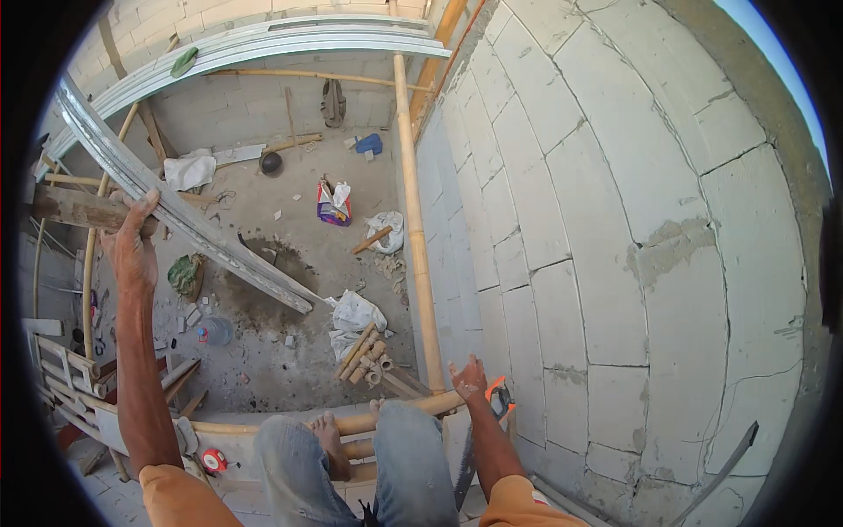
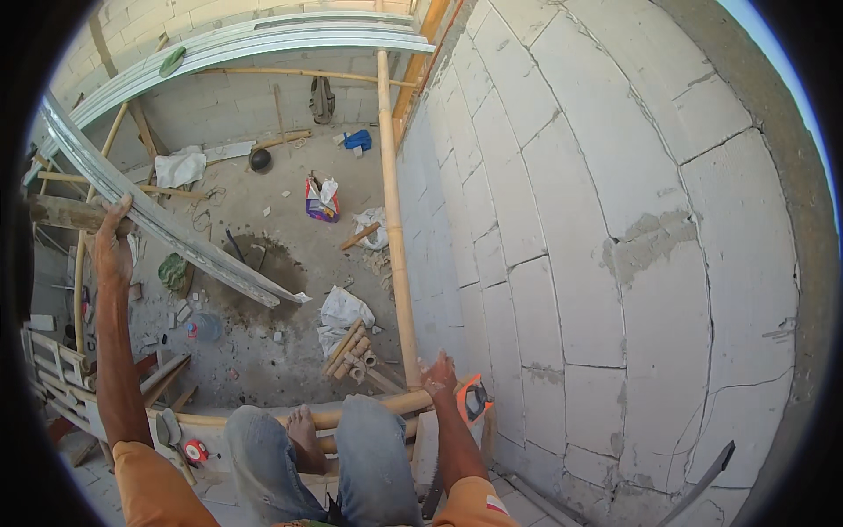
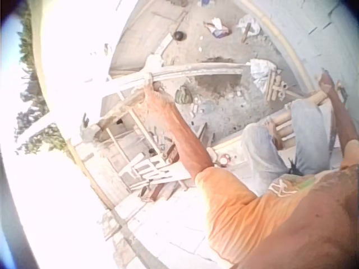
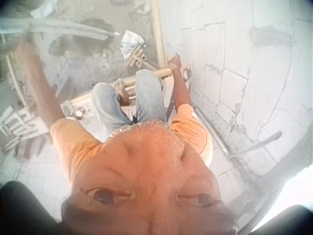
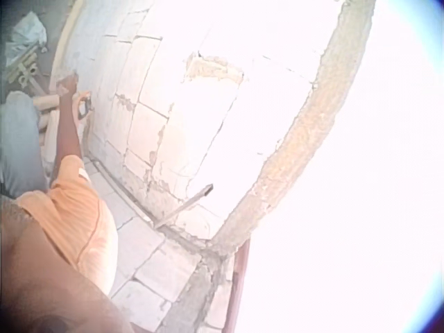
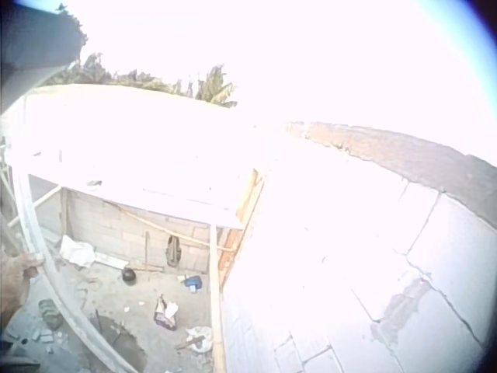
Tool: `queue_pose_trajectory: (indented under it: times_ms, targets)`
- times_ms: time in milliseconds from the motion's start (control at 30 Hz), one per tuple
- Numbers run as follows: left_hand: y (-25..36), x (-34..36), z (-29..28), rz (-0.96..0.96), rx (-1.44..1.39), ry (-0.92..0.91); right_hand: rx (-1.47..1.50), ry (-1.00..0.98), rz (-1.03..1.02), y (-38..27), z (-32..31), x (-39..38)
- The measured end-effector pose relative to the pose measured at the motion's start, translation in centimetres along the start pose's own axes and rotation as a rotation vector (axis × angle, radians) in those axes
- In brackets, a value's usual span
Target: The person applies mortar to the top of a block wall using a wooden board and a hammer. They handle long metal studs and position them along the wall while moving along a narrow support structure.
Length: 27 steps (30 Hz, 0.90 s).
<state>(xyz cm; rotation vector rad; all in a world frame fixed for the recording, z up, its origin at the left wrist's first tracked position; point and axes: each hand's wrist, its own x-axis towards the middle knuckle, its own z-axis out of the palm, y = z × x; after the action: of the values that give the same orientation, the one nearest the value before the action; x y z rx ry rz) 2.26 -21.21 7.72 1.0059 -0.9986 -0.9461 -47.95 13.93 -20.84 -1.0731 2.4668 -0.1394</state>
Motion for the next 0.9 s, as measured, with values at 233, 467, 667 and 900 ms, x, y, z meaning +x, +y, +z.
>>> queue_pose_trajectory:
  times_ms: [233, 467, 667, 900]
  targets:
    - [7.0, -1.9, -1.2, -0.014, 0.070, 0.090, -0.026, 0.246, -0.033, -0.2, -14.2, 0.8]
    - [16.4, -2.5, 1.3, 0.088, 0.040, 0.123, 0.157, 0.450, -0.146, -8.1, -30.4, -3.5]
    - [24.8, -5.3, 2.1, -0.089, 0.146, 0.173, 0.372, 0.681, -0.465, -18.8, -48.1, -9.0]
    - [32.8, -8.8, 2.7, -0.063, 0.114, 0.270, 0.662, 0.935, -0.510, -25.6, -69.4, -14.6]
